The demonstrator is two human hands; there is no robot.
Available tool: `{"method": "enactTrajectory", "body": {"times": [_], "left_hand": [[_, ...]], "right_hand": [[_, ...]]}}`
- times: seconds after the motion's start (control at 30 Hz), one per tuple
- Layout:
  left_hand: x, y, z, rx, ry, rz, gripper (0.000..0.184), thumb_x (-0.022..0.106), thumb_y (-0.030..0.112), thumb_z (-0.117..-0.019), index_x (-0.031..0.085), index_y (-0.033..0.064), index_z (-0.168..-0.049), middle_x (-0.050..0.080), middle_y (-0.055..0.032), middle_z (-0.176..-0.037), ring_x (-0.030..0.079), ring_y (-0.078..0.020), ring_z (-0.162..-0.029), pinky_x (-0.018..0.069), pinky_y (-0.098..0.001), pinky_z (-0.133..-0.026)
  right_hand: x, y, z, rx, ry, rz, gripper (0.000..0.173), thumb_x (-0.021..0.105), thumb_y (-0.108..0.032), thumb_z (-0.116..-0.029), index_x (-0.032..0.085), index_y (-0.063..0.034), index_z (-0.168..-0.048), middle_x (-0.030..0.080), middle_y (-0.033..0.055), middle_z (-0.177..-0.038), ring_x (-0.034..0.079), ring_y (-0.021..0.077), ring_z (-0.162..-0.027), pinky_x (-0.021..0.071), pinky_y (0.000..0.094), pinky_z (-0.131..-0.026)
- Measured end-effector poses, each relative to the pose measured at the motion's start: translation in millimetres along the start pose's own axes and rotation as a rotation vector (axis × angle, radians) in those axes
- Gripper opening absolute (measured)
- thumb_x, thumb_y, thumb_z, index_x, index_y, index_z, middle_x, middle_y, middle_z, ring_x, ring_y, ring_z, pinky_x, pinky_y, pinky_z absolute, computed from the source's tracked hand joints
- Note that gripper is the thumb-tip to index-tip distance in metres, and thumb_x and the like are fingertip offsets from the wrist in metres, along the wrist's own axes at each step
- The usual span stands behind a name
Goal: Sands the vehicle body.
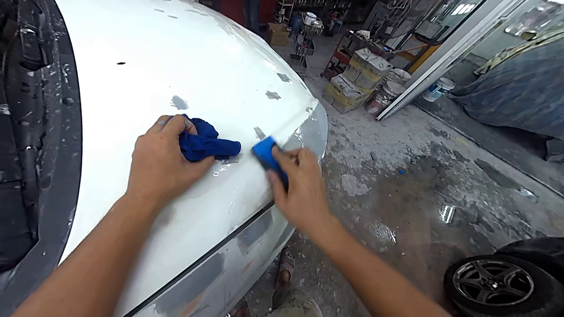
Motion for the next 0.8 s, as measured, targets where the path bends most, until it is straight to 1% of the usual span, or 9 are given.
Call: {"method": "enactTrajectory", "body": {"times": [0.07,0.13,0.23,0.33,0.4,0.47,0.57,0.63,0.8], "left_hand": [[1,-2,-1,0.0,0.013,-0.003,0.049,0.074,0.049,-0.0716,0.063,0.0114,-0.102,0.064,-0.0117,-0.104,0.065,-0.0326,-0.094,0.0508,-0.0586,-0.071],[2,-3,-2,0.012,0.02,-0.004,0.052,0.073,0.05,-0.0713,0.062,0.0102,-0.103,0.066,-0.0121,-0.104,0.065,-0.0325,-0.096,0.0513,-0.058,-0.074],[4,-6,-2,0.04,-0.023,-0.003,0.077,0.072,0.055,-0.0718,0.056,0.0079,-0.131,0.065,-0.0173,-0.122,0.063,-0.0379,-0.115,0.0504,-0.0638,-0.091],[3,-8,-7,0.064,-0.075,-0.045,0.096,0.069,0.064,-0.07,0.046,0.016,-0.151,0.061,-0.0162,-0.136,0.057,-0.0425,-0.125,0.0445,-0.0682,-0.1],[4,-9,-7,0.075,-0.104,-0.058,0.087,0.067,0.065,-0.0706,0.058,0.0142,-0.14,0.064,-0.0164,-0.133,0.057,-0.0436,-0.126,0.0431,-0.0696,-0.1],[3,-7,-7,0.074,-0.112,-0.065,0.075,0.068,0.06,-0.0705,0.064,0.0132,-0.129,0.069,-0.0131,-0.117,0.065,-0.0374,-0.11,0.0487,-0.0667,-0.088],[3,-2,-8,0.045,-0.085,-0.096,0.064,0.071,0.055,-0.0696,0.066,0.015,-0.119,0.07,-0.0077,-0.101,0.069,-0.0282,-0.09,0.0542,-0.0603,-0.071],[3,1,-6,0.031,-0.045,-0.132,0.063,0.071,0.055,-0.0694,0.066,0.0154,-0.117,0.07,-0.0065,-0.099,0.069,-0.0262,-0.087,0.0544,-0.0586,-0.069],[14,45,-10,-0.079,0.124,-0.046,0.064,0.078,0.048,-0.0652,0.065,0.0119,-0.116,0.071,-0.0019,-0.099,0.069,-0.0126,-0.089,0.0587,-0.0433,-0.076]], "right_hand": [[-1,-9,16,-0.062,-0.017,-0.024,0.044,0.059,-0.038,-0.0978,0.066,-0.0204,-0.137,0.063,0.0085,-0.115,0.061,0.0247,-0.102,0.0538,0.0422,-0.079],[5,13,7,-0.079,0.0,-0.028,0.043,0.058,-0.041,-0.0966,0.069,-0.0231,-0.135,0.066,0.0088,-0.115,0.063,0.0268,-0.101,0.0544,0.0456,-0.077],[16,56,-23,0.076,0.017,-0.067,0.043,0.06,-0.039,-0.0982,0.067,-0.0217,-0.137,0.064,0.0118,-0.119,0.06,0.0322,-0.105,0.0507,0.0528,-0.081],[6,29,5,-0.047,0.006,-0.185,0.043,0.058,-0.035,-0.0994,0.064,-0.023,-0.14,0.062,0.0059,-0.13,0.058,0.0253,-0.115,0.0515,0.0483,-0.092],[0,16,31,-0.207,-0.05,-0.228,0.039,0.059,-0.04,-0.1013,0.065,-0.0295,-0.139,0.062,0.0016,-0.135,0.059,0.0203,-0.119,0.0507,0.0451,-0.095],[3,45,19,-0.229,-0.03,-0.203,0.038,0.061,-0.042,-0.0991,0.067,-0.032,-0.135,0.066,0.0007,-0.131,0.062,0.0207,-0.115,0.0511,0.0475,-0.09],[20,137,-48,0.015,-0.004,-0.163,0.042,0.064,-0.041,-0.0973,0.068,-0.0265,-0.136,0.067,0.0097,-0.123,0.062,0.0311,-0.111,0.0519,0.0572,-0.088],[26,172,-77,0.138,0.01,-0.176,0.044,0.064,-0.04,-0.0973,0.066,-0.0229,-0.138,0.064,0.0149,-0.12,0.06,0.0361,-0.111,0.0489,0.0599,-0.089],[9,110,-15,-0.316,-0.055,-0.342,0.041,0.062,-0.041,-0.0986,0.067,-0.0265,-0.136,0.065,0.0063,-0.124,0.061,0.0228,-0.112,0.0547,0.0441,-0.09]]}}
Point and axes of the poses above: each hand's wrist, its own z-axis away from the middle knuckle, its own x-axis out of the palm, y = z × x, the point moved 5 cm from there along -z, towards the middle knuckle
